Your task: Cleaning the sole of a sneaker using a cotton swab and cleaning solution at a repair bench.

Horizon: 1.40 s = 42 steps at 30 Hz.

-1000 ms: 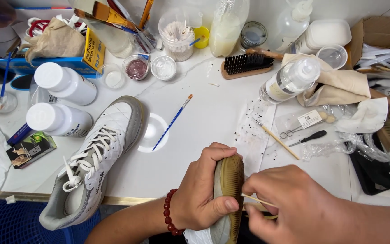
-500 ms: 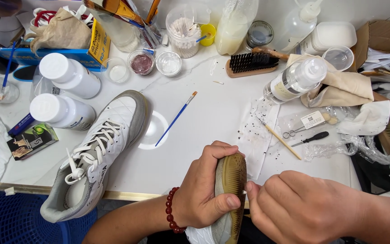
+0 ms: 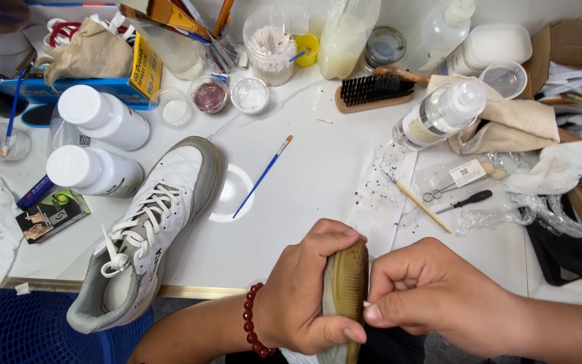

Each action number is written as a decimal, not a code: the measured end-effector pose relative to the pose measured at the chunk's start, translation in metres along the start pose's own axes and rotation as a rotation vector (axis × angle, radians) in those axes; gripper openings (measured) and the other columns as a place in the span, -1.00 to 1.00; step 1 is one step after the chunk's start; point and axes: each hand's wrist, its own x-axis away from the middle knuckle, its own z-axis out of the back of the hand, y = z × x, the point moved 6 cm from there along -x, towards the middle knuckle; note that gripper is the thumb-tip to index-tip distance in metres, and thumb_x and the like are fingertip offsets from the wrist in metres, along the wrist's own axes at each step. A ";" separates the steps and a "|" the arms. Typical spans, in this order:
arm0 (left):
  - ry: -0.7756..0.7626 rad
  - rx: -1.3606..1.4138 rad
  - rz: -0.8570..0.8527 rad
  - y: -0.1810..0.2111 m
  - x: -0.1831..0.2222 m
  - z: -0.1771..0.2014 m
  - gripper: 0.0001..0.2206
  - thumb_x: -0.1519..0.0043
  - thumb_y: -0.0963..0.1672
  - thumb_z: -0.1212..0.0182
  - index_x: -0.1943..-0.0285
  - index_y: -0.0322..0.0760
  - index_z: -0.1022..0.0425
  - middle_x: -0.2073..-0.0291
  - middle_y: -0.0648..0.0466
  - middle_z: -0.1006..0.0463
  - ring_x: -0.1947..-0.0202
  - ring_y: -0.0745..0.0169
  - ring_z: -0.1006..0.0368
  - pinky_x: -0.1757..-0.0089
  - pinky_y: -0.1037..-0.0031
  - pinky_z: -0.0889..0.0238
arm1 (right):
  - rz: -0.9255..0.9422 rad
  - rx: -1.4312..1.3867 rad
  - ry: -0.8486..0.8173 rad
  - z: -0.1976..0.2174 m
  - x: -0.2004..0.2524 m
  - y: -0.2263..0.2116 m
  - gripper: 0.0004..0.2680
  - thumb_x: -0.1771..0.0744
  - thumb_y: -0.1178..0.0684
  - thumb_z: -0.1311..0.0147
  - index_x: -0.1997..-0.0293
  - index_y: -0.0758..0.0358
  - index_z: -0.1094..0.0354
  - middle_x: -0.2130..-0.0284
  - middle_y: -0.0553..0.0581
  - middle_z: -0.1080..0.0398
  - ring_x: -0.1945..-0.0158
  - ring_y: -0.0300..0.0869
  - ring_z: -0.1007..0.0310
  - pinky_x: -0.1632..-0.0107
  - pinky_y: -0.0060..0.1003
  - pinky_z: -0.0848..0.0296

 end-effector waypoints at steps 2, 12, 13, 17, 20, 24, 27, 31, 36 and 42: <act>0.027 -0.033 -0.054 0.000 0.003 -0.001 -0.23 -0.36 0.21 -0.17 -0.40 -0.46 -0.05 -0.11 -0.23 -0.46 -0.02 0.09 -0.52 -0.01 0.39 -0.45 | 0.089 0.119 0.068 -0.004 0.004 0.000 -0.91 -0.28 0.22 -0.23 0.43 0.40 -0.45 0.67 0.13 -0.28 0.61 -0.23 -0.19 0.54 -0.30 -0.17; 0.071 0.034 -0.062 -0.006 0.012 -0.002 -0.26 -0.40 0.21 -0.16 -0.42 -0.42 -0.04 -0.23 -0.23 -0.41 0.03 0.21 -0.49 0.01 0.44 -0.42 | 1.117 1.208 0.267 -0.048 0.048 -0.092 -0.87 -0.17 0.22 -0.22 0.39 0.31 -0.30 0.54 0.09 -0.24 0.51 -0.11 -0.30 0.49 -0.23 -0.32; 0.074 0.031 -0.065 -0.006 0.013 -0.002 -0.26 -0.40 0.21 -0.16 -0.42 -0.42 -0.04 -0.23 -0.23 -0.41 0.03 0.21 -0.49 0.01 0.44 -0.42 | 1.121 1.211 0.265 -0.046 0.050 -0.090 -0.87 -0.17 0.22 -0.22 0.39 0.31 -0.30 0.54 0.09 -0.24 0.51 -0.11 -0.30 0.49 -0.23 -0.32; 0.103 0.038 -0.080 -0.007 0.011 0.002 -0.30 -0.42 0.19 -0.16 -0.42 -0.41 -0.06 -0.20 -0.20 -0.44 0.00 0.19 -0.46 -0.01 0.42 -0.40 | 1.273 1.568 0.233 -0.053 0.059 -0.088 -0.88 -0.24 0.22 -0.25 0.35 0.32 -0.32 0.53 0.06 -0.25 0.44 -0.15 -0.35 0.40 -0.25 -0.39; 0.115 0.053 -0.069 -0.007 0.013 0.004 -0.31 -0.43 0.18 -0.16 -0.41 -0.42 -0.06 -0.19 -0.22 -0.44 -0.02 0.17 -0.44 -0.01 0.40 -0.40 | 1.359 1.780 0.222 -0.059 0.063 -0.094 -0.90 -0.26 0.19 -0.21 0.29 0.36 -0.36 0.48 0.08 -0.33 0.37 -0.15 -0.43 0.35 -0.29 -0.44; 0.115 0.049 -0.040 -0.010 0.013 0.002 -0.27 -0.42 0.21 -0.12 -0.46 -0.41 -0.06 -0.18 -0.23 -0.44 -0.02 0.18 -0.46 -0.01 0.41 -0.41 | 1.407 1.995 0.132 -0.059 0.060 -0.086 -0.85 -0.27 0.14 -0.15 0.20 0.43 -0.43 0.45 0.08 -0.38 0.35 -0.15 -0.46 0.35 -0.34 -0.41; 0.116 0.018 -0.048 -0.010 0.012 0.003 -0.26 -0.42 0.21 -0.11 -0.46 -0.43 -0.05 -0.16 -0.23 -0.46 0.00 0.19 -0.47 0.00 0.41 -0.41 | 1.411 1.982 0.140 -0.059 0.057 -0.085 -0.87 -0.28 0.18 -0.16 0.20 0.45 -0.42 0.48 0.07 -0.35 0.39 -0.17 -0.42 0.39 -0.34 -0.36; 0.138 0.011 -0.064 -0.009 0.012 0.003 -0.28 -0.43 0.21 -0.11 -0.40 -0.45 -0.06 -0.15 -0.24 -0.46 -0.02 0.16 -0.46 -0.02 0.39 -0.41 | 1.368 1.880 0.146 -0.061 0.055 -0.091 -0.87 -0.26 0.19 -0.16 0.22 0.47 -0.41 0.50 0.08 -0.31 0.43 -0.17 -0.38 0.41 -0.30 -0.34; 0.160 0.062 -0.008 0.006 -0.002 0.004 -0.24 -0.32 0.24 -0.08 -0.31 -0.48 -0.05 -0.06 -0.27 -0.44 -0.08 0.05 -0.46 -0.07 0.29 -0.42 | 1.122 1.235 0.160 -0.048 0.045 -0.088 -0.84 -0.22 0.19 -0.15 0.22 0.46 -0.41 0.50 0.11 -0.33 0.46 -0.14 -0.39 0.41 -0.24 -0.37; 0.116 0.045 -0.080 -0.009 0.016 0.000 -0.27 -0.41 0.19 -0.16 -0.48 -0.39 -0.03 -0.16 -0.27 -0.43 0.06 0.21 -0.49 0.04 0.43 -0.42 | 0.509 0.504 0.061 -0.014 0.011 -0.043 -0.89 -0.34 0.14 -0.18 0.34 0.36 -0.48 0.60 0.02 -0.39 0.52 -0.27 -0.36 0.47 -0.33 -0.32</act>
